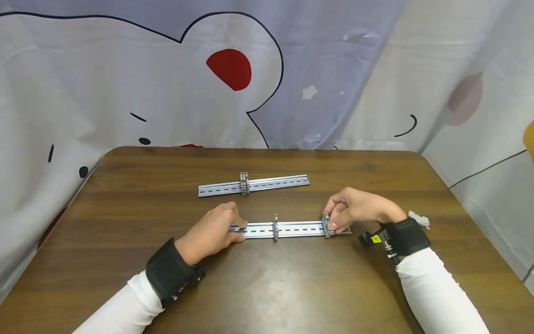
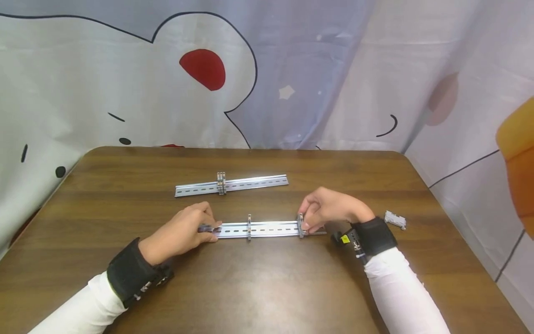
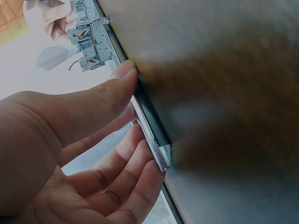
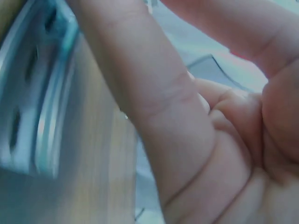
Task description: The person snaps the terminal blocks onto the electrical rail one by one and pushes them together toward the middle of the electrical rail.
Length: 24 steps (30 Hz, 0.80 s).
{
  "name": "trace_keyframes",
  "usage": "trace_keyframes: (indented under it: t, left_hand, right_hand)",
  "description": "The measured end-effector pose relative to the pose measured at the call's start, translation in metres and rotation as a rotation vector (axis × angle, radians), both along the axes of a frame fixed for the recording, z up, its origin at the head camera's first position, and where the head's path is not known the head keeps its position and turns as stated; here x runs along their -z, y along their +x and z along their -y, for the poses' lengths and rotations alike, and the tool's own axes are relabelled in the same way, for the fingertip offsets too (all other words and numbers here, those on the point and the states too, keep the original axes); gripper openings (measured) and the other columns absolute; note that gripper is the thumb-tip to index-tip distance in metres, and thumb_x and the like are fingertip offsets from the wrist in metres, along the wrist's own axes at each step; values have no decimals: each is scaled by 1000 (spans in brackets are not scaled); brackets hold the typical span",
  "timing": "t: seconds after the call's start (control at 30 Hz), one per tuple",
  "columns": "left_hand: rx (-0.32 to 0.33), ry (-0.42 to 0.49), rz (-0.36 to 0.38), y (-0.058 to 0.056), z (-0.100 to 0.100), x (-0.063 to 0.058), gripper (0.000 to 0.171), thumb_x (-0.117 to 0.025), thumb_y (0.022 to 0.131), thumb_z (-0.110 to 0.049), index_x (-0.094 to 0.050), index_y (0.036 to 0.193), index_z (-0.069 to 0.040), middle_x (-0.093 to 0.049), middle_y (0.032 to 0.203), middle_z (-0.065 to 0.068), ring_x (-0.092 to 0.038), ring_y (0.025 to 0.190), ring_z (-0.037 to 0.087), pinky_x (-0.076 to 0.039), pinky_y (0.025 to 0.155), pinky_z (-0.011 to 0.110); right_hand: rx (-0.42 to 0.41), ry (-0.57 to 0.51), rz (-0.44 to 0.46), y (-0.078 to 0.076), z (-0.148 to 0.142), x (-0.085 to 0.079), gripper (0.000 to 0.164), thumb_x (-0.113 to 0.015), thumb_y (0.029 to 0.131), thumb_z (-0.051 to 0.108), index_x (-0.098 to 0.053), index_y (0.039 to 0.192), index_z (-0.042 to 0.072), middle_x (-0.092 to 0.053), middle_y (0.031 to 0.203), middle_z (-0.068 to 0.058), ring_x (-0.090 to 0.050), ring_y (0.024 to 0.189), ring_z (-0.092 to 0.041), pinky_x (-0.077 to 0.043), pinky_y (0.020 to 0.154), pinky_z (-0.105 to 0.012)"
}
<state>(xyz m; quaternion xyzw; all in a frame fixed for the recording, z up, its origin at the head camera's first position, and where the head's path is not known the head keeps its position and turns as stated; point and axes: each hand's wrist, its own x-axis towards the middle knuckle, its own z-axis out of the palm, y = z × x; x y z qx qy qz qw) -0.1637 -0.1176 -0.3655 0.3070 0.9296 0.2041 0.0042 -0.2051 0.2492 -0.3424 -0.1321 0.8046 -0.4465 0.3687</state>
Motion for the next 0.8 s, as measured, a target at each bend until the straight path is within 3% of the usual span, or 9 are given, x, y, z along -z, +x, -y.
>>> trace_keyframes:
  t: [0.43,0.8]
  left_hand:
    - [0,5,-13,-1,0,-1,28,-85,75,-20,-81,99,-7,-66,88,5,-64,85,22,-52,75,35]
    - [4,3,-6,-1,2,0,28,-85,75,-21,-80,100,-7,-66,89,4,-63,87,21,-51,75,34]
  right_hand:
    - [77,-77,-88,15,53,6,40,-74,83,0,-59,118,-15,-77,88,-20,-75,76,-24,-60,76,-45]
    - [163,-231,-14,20,76,19,42,-67,86,-7,-55,125,-16,-74,93,-20,-76,80,-21,-59,78,-42]
